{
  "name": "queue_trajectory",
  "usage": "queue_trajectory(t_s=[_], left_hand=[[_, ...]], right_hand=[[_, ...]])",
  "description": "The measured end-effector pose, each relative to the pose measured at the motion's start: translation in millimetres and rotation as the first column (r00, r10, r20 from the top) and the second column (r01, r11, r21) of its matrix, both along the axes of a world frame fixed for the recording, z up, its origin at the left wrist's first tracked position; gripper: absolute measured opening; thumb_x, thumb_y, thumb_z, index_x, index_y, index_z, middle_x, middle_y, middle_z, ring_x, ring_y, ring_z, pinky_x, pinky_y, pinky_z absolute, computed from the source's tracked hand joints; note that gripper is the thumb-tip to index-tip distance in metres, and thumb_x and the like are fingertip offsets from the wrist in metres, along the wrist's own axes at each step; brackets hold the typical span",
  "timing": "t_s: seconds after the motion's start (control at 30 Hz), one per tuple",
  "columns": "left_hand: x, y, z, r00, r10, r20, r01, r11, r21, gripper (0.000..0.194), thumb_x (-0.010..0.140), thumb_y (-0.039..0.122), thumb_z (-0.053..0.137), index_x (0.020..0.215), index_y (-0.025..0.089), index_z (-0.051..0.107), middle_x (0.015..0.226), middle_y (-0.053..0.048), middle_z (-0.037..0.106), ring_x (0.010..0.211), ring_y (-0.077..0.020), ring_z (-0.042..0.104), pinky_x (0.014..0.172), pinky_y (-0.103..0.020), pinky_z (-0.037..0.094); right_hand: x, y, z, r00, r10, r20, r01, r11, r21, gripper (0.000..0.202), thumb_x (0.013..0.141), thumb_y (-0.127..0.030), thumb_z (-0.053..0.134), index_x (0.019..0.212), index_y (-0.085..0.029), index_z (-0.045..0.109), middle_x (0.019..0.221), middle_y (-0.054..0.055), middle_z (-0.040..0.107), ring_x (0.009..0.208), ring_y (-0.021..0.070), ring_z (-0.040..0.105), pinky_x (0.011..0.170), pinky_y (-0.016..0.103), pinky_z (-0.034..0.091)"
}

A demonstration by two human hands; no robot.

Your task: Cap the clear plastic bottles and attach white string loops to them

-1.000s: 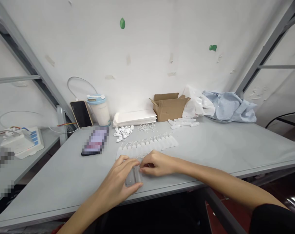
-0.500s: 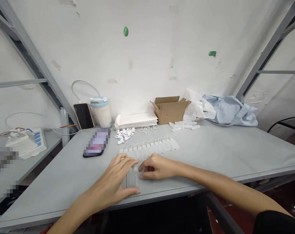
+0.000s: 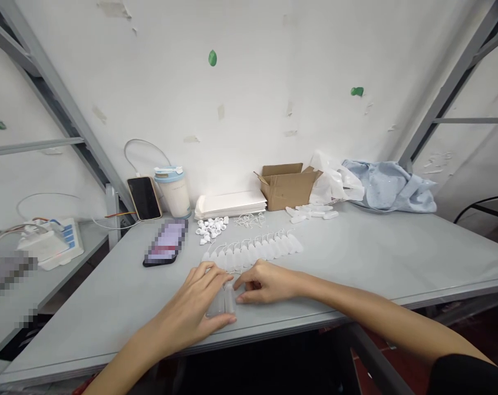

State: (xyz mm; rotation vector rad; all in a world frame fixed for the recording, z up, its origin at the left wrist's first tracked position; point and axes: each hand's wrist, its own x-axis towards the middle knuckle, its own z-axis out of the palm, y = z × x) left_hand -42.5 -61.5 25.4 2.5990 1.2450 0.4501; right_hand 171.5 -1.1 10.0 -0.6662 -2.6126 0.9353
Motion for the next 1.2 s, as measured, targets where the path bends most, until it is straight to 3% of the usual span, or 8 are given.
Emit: queue_trajectory(t_s=[0.13, 0.27, 0.4, 0.47, 0.57, 0.73, 0.97, 1.2], left_hand=[[5, 8, 7.2, 0.998, 0.027, 0.052, -0.028, 0.999, 0.033, 0.036, 0.086, 0.043, 0.052, 0.116, 0.025, 0.054, 0.112, -0.006, 0.058, 0.110, -0.0257, 0.044, 0.091, -0.040, 0.042], [15, 42, 15.6, 0.987, 0.078, 0.140, -0.092, 0.990, 0.102, 0.030, 0.089, 0.040, 0.044, 0.107, 0.021, 0.059, 0.106, -0.007, 0.061, 0.107, -0.0254, 0.046, 0.093, -0.042, 0.039], [21, 98, 15.9, 0.966, 0.205, 0.155, -0.221, 0.970, 0.098, 0.030, 0.085, 0.038, 0.047, 0.099, 0.017, 0.062, 0.104, -0.008, 0.065, 0.107, -0.0271, 0.049, 0.090, -0.042, 0.042], [23, 124, 13.3, 0.952, 0.289, 0.098, -0.297, 0.951, 0.081, 0.028, 0.083, 0.033, 0.046, 0.095, 0.016, 0.064, 0.101, -0.009, 0.067, 0.104, -0.0279, 0.052, 0.088, -0.041, 0.042], [28, 152, 9.2, 0.969, 0.247, 0.015, -0.247, 0.960, 0.131, 0.024, 0.079, 0.024, 0.048, 0.092, 0.016, 0.066, 0.099, -0.007, 0.069, 0.098, -0.0258, 0.057, 0.090, -0.038, 0.041], [45, 178, 2.4, 0.989, 0.110, -0.099, -0.090, 0.978, 0.187, 0.031, 0.075, 0.015, 0.051, 0.099, 0.019, 0.069, 0.089, -0.007, 0.069, 0.094, -0.0257, 0.054, 0.086, -0.038, 0.041], [55, 196, -9.6, 0.998, 0.066, 0.016, -0.067, 0.988, 0.140, 0.020, 0.070, 0.016, 0.059, 0.081, 0.021, 0.074, 0.083, -0.009, 0.066, 0.094, -0.0281, 0.049, 0.084, -0.039, 0.041], [50, 183, 2.6, 0.963, 0.139, 0.231, -0.144, 0.990, 0.006, 0.023, 0.076, 0.027, 0.052, 0.081, 0.016, 0.071, 0.082, -0.006, 0.071, 0.079, -0.0205, 0.061, 0.077, -0.032, 0.046]], right_hand=[[1, 1, 1.3, 1.000, 0.011, -0.024, -0.011, 1.000, -0.001, 0.025, 0.081, -0.028, 0.061, 0.095, -0.010, 0.071, 0.055, 0.000, 0.060, 0.049, 0.0085, 0.051, 0.054, 0.019, 0.040], [8, 8, 8.0, 0.993, 0.021, -0.119, -0.025, 0.999, -0.030, 0.023, 0.085, -0.025, 0.054, 0.083, -0.009, 0.071, 0.050, 0.000, 0.059, 0.046, 0.0075, 0.050, 0.054, 0.018, 0.041], [25, 31, 16.3, 0.948, -0.193, -0.253, 0.209, 0.977, 0.037, 0.026, 0.087, -0.027, 0.052, 0.077, -0.011, 0.069, 0.053, 0.000, 0.061, 0.045, 0.0066, 0.046, 0.049, 0.018, 0.037], [38, 47, 18.1, 0.898, -0.334, -0.286, 0.371, 0.925, 0.082, 0.027, 0.087, -0.028, 0.051, 0.075, -0.012, 0.067, 0.052, 0.000, 0.060, 0.043, 0.0066, 0.045, 0.049, 0.018, 0.036], [61, 75, 17.2, 0.812, -0.505, -0.293, 0.574, 0.780, 0.248, 0.027, 0.087, -0.025, 0.049, 0.069, -0.013, 0.065, 0.053, 0.000, 0.061, 0.045, 0.0080, 0.047, 0.052, 0.020, 0.036], [98, 111, 8.8, 0.704, -0.702, -0.109, 0.657, 0.585, 0.474, 0.018, 0.083, -0.012, 0.050, 0.082, -0.014, 0.067, 0.079, 0.007, 0.069, 0.071, 0.0152, 0.060, 0.066, 0.023, 0.040], [113, 127, -0.2, 0.714, -0.700, -0.002, 0.613, 0.624, 0.484, 0.023, 0.076, -0.006, 0.055, 0.094, -0.014, 0.068, 0.098, 0.008, 0.067, 0.082, 0.0152, 0.061, 0.076, 0.022, 0.042], [129, 127, 8.2, 0.679, -0.726, 0.109, 0.597, 0.633, 0.493, 0.035, 0.071, 0.001, 0.050, 0.099, -0.012, 0.067, 0.098, 0.011, 0.067, 0.093, 0.0203, 0.060, 0.076, 0.025, 0.041]])
